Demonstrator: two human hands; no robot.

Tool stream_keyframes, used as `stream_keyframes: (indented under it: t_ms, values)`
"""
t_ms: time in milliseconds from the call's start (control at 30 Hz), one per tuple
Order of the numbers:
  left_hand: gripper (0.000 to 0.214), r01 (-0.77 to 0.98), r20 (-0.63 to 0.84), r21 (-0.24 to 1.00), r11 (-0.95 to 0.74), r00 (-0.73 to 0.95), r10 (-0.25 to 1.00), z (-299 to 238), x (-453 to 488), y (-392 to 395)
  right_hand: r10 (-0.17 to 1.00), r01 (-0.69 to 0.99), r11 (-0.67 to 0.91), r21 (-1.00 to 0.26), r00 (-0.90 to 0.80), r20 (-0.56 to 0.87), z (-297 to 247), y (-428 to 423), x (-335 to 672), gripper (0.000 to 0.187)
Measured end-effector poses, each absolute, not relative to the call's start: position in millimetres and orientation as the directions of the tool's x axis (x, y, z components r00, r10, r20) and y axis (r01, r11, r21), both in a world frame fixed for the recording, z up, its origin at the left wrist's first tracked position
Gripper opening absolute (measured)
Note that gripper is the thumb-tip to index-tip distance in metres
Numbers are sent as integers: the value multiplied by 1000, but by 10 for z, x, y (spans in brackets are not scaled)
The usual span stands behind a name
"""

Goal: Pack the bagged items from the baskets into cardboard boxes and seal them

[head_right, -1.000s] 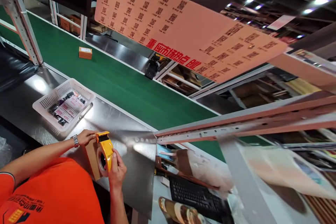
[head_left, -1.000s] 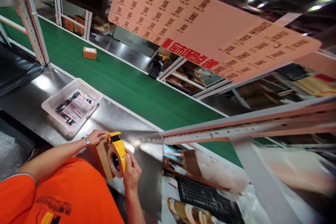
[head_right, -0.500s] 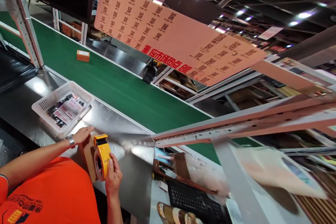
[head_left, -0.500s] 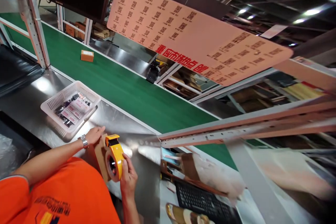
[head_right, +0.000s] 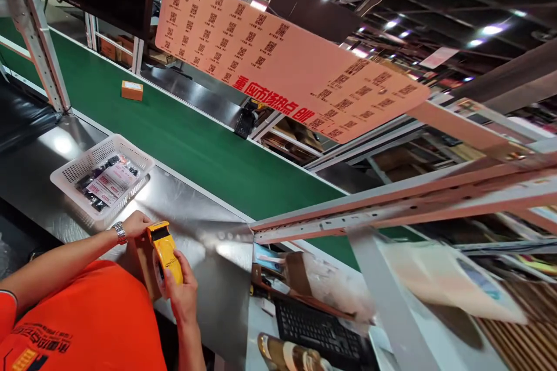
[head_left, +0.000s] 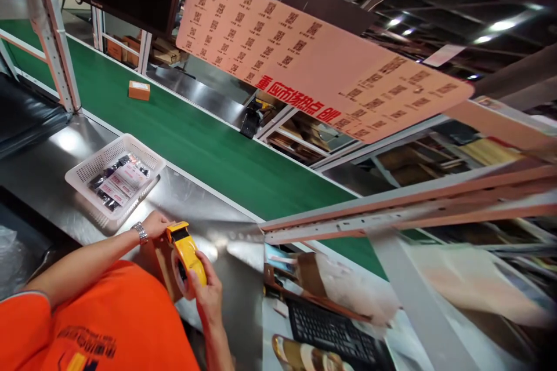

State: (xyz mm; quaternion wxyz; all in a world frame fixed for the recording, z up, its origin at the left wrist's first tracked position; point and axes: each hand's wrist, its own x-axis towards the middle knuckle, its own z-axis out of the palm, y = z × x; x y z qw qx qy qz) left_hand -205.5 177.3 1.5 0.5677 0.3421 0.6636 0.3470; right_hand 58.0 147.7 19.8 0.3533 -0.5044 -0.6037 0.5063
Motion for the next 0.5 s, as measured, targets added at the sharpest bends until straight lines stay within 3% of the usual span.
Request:
stream_keyframes:
  t_ms: [133, 233, 367, 500]
  values:
    - [47, 185, -422, 855, 484, -295, 857, -70, -2298, 1806, 927, 350, -8, -937, -349, -139, 406, 1522, 598, 71]
    - [41, 256, -422, 802, 540, -397, 815, -217, -2473, 1796, 893, 458, -6, -889, -397, -211, 509, 1525, 648, 64]
    - [39, 271, -492, 756, 596, -367, 790, -479, -2481, 1712, 893, 529, 36, -848, -398, -210, 582, 1504, 611, 59]
    - [39, 316, -433, 781, 539, -348, 832, -620, -2429, 1618, 911, 502, 2, -865, -358, -205, 635, 1502, 524, 56]
